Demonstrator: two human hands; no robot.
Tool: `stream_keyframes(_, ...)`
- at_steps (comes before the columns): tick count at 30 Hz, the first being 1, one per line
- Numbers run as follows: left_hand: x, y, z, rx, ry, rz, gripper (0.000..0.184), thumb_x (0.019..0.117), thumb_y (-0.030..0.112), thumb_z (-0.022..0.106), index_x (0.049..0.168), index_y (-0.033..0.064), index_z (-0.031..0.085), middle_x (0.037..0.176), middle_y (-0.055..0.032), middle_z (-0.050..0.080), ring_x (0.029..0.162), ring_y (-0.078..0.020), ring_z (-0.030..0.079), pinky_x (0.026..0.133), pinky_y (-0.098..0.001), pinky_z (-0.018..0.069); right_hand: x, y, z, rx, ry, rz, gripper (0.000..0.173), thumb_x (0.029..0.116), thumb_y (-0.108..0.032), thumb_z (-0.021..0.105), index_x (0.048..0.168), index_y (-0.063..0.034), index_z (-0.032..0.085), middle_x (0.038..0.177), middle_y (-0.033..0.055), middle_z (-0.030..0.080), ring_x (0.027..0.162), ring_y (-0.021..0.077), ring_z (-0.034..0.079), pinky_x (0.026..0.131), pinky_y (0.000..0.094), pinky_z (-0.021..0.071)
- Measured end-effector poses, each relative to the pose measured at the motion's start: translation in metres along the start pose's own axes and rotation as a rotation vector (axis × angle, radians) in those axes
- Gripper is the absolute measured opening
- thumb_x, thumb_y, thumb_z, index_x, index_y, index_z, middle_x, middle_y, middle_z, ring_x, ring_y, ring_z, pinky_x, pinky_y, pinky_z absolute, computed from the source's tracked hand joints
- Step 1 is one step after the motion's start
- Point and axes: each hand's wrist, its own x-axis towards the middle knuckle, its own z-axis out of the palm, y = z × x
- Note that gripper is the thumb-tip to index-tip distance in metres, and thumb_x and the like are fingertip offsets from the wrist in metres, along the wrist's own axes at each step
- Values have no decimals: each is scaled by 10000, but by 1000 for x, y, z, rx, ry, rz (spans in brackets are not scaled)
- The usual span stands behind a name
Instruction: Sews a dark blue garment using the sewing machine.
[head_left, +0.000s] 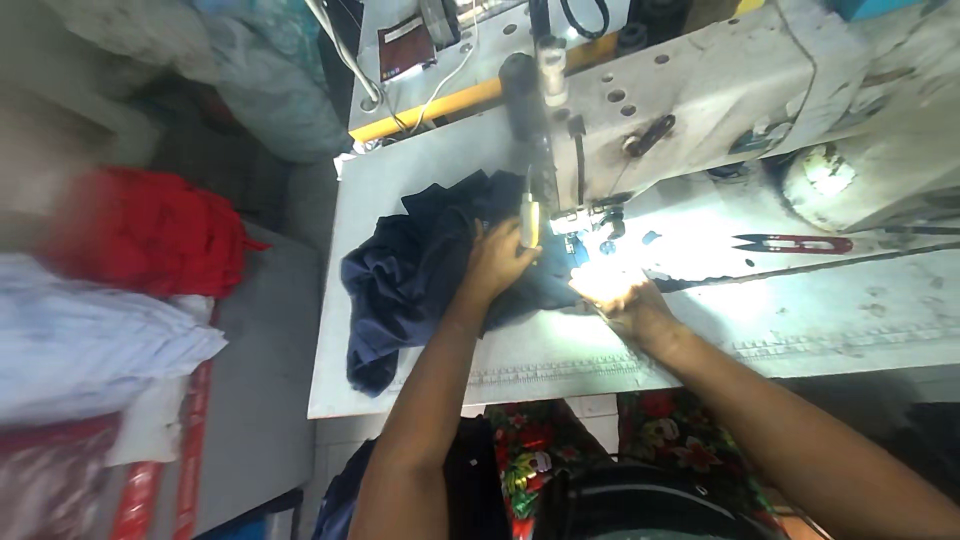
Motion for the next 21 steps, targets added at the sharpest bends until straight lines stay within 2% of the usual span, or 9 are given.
stream_keyframes(3,-6,2,-23,165,-67,50,474,1028,471,561,1321,121,690,1380,-131,645,1357,-348,550,1161,-774,21,-2,1,0,21,12,1,170,956,-32,596,1001,-25,760,1032,169,737,995,365,699,839,515,546)
stream_keyframes(6,-24,0,-44,309,-49,223,557,980,606,544,1257,166,742,1116,-154,724,1158,-414,651,1105,-844,62,-4,3,0,64,17,16,173,962,-46,614,1035,-21,769,1075,169,748,1024,357,709,882,515,548)
stream_keyframes(8,-40,5,-58,355,-102,301,465,965,529,628,1210,157,761,930,-157,723,997,-425,680,1085,-847,133,-3,3,-1,79,12,30,172,963,-50,626,1057,-5,763,1047,176,744,994,366,706,871,519,547)
stream_keyframes(11,-68,18,-60,278,-129,438,261,968,313,681,914,74,772,806,-118,704,878,-350,699,1107,-748,283,-3,1,0,86,-18,18,153,958,-65,640,1046,3,746,1033,184,731,995,388,697,865,538,542)
stream_keyframes(13,-86,43,-56,118,-115,542,240,943,277,679,835,87,780,809,-67,712,862,-247,710,1122,-630,378,-7,-4,-2,116,-66,-15,163,963,-114,642,1047,-30,754,1157,152,744,1133,379,682,947,549,535)
stream_keyframes(16,-102,87,-48,-130,-277,592,233,971,213,666,822,58,756,728,-31,690,772,-123,691,1114,-404,441,-20,-20,-14,172,-94,-109,168,932,-35,633,1004,-69,781,1156,95,767,1162,295,706,899,544,560)
stream_keyframes(18,-98,92,-38,-298,-353,533,274,1000,184,637,820,8,745,740,-66,696,797,-139,695,1117,-385,436,-32,-26,-25,162,-89,-121,199,926,-11,617,991,-75,793,1106,84,781,1108,272,730,896,531,559)
stream_keyframes(20,-87,86,-22,-426,-256,412,299,1000,167,618,813,-26,748,879,-116,729,928,-187,705,1082,-399,471,-45,-26,-29,129,-94,-109,166,926,-16,623,950,-70,778,1052,92,788,1047,271,749,816,508,575)
stream_keyframes(21,-80,82,-13,-433,-168,338,309,1014,162,592,842,-44,744,986,-142,726,996,-213,689,1010,-391,515,-51,-26,-28,112,-87,-101,161,921,-14,620,936,-72,769,1027,91,787,1018,262,756,796,501,581)
